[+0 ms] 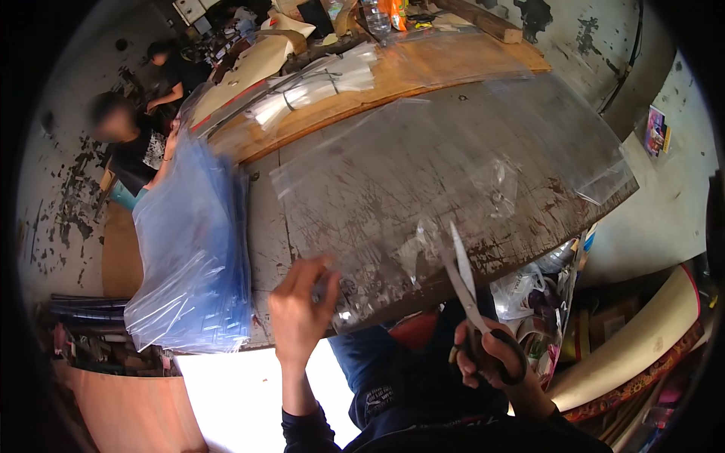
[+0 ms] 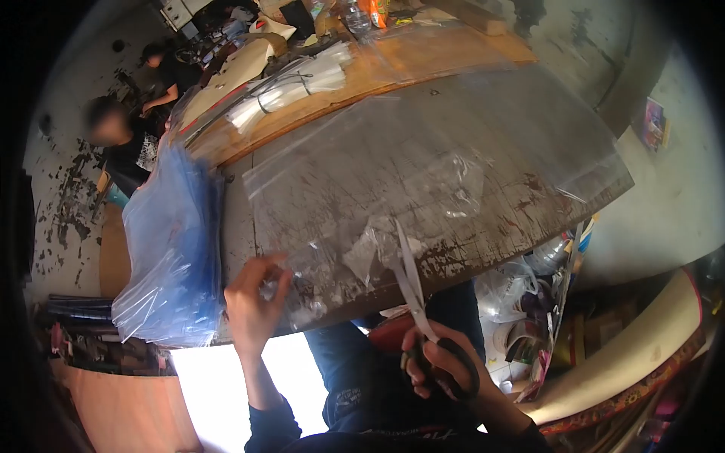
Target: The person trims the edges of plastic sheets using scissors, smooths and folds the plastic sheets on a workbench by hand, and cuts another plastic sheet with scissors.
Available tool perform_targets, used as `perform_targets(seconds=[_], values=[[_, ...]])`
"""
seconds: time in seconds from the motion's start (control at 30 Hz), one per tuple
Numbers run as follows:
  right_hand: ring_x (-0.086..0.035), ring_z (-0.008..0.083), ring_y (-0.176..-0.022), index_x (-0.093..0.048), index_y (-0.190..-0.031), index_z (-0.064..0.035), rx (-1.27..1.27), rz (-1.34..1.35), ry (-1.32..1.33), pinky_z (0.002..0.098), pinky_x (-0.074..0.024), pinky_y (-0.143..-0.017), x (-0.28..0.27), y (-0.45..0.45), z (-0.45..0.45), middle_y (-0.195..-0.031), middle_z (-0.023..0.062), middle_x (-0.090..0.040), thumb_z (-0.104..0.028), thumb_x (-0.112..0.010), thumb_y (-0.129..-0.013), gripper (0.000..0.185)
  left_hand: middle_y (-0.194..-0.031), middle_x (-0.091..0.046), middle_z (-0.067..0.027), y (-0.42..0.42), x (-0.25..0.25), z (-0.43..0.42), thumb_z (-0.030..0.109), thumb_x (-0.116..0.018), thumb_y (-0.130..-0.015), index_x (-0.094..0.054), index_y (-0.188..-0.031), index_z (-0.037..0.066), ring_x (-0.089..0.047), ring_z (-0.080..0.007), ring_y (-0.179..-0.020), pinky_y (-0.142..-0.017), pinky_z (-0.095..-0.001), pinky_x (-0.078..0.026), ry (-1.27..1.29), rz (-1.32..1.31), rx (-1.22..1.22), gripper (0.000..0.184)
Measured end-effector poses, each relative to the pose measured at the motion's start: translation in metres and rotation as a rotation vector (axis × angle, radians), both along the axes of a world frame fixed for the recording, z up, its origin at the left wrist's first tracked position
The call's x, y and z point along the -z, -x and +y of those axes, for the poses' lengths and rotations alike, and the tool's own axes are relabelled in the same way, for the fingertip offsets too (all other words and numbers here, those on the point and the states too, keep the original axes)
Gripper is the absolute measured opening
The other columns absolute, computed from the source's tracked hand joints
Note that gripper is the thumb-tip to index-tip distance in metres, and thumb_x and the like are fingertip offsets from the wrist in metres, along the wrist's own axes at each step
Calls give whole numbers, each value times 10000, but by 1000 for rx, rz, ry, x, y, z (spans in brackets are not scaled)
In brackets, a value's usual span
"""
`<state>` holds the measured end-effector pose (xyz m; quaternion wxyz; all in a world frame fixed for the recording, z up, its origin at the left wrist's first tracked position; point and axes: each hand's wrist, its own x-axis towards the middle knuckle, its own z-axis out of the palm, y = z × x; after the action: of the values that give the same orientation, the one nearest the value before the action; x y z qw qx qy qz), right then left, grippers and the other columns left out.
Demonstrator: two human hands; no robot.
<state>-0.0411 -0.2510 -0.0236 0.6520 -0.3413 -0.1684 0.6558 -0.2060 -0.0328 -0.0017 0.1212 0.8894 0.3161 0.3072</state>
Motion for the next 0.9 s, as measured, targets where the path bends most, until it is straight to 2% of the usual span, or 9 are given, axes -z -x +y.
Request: perform_targets(seconds=[0.1,0.27,0.33,0.53,0.6,0.63,0.73,0.83,0.9], values=[[-482,148,-617,-457,-1047,-43,-3,130,123,267,-406,-490,-2,4,19,-660,56,-464,-487,-438,-881,474,-646,-542,-51,-1,-4,-39,10,-722,-643,-665,-779,56,-583,-189,-558,-487,-295,-456,-93,-86,-59,154],[-446,138,-673,-468,-1048,-107,-29,149,230,274,-379,-543,-18,2,32,-676,30,-433,-530,-423,-870,461,-701,-551,-16,-11,21,-83,-15,-739,-567,-682,-841,66,-495,-156,-545,-459,-265,-399,-63,-199,48,291],[-468,134,-678,-472,-1048,-82,69,257,176,281,-399,-559,-16,-6,36,-715,41,-465,-451,-397,-909,402,-697,-560,-25,-25,24,-90,-24,-737,-582,-672,-824,70,-542,-169,-559,-469,-262,-416,-9,-181,67,267],[-492,147,-658,-474,-1067,-70,272,183,220,283,-408,-550,-14,-24,28,-694,42,-460,-432,-437,-891,404,-1042,-580,-97,-56,26,-92,62,-705,-628,-592,-1132,60,-578,-242,-909,-764,-353,-471,144,-31,407,517],[-497,147,-656,-472,-1072,-55,296,134,244,282,-413,-548,-10,-24,11,-694,48,-466,-410,-459,-883,402,-1240,-489,-146,-61,24,-86,124,-669,-679,-511,-1231,57,-491,-304,-1130,-919,-412,-398,180,64,513,579],[-500,148,-652,-468,-1072,-38,299,58,225,279,-418,-541,-5,-23,3,-694,57,-475,-382,-479,-873,397,-1240,-489,-146,-61,25,-86,124,-669,-679,-511,-1231,57,-491,-304,-1130,-919,-412,-398,195,62,526,579],[-508,144,-638,-462,-1056,4,318,1,239,266,-427,-523,2,-20,-15,-698,85,-505,-330,-537,-838,406,-1327,-408,-189,-66,30,-91,215,-630,-756,-439,-1281,20,-396,-365,-1231,-969,-456,-350,114,187,469,592],[-497,109,-632,-473,-1037,-4,200,-257,192,237,-410,-544,3,-14,-23,-707,62,-518,-389,-606,-786,479,-1361,-339,-240,-90,40,-86,432,-545,-819,-334,-1317,-59,-323,-449,-1250,-987,-553,-272,-77,307,135,731],[-493,104,-633,-475,-1032,-8,174,-302,209,226,-397,-556,0,-11,-22,-707,55,-516,-396,-616,-779,484,-1371,-324,-238,-101,35,-80,450,-541,-815,-329,-1321,-58,-303,-448,-1262,-993,-559,-254,-46,275,95,747]])
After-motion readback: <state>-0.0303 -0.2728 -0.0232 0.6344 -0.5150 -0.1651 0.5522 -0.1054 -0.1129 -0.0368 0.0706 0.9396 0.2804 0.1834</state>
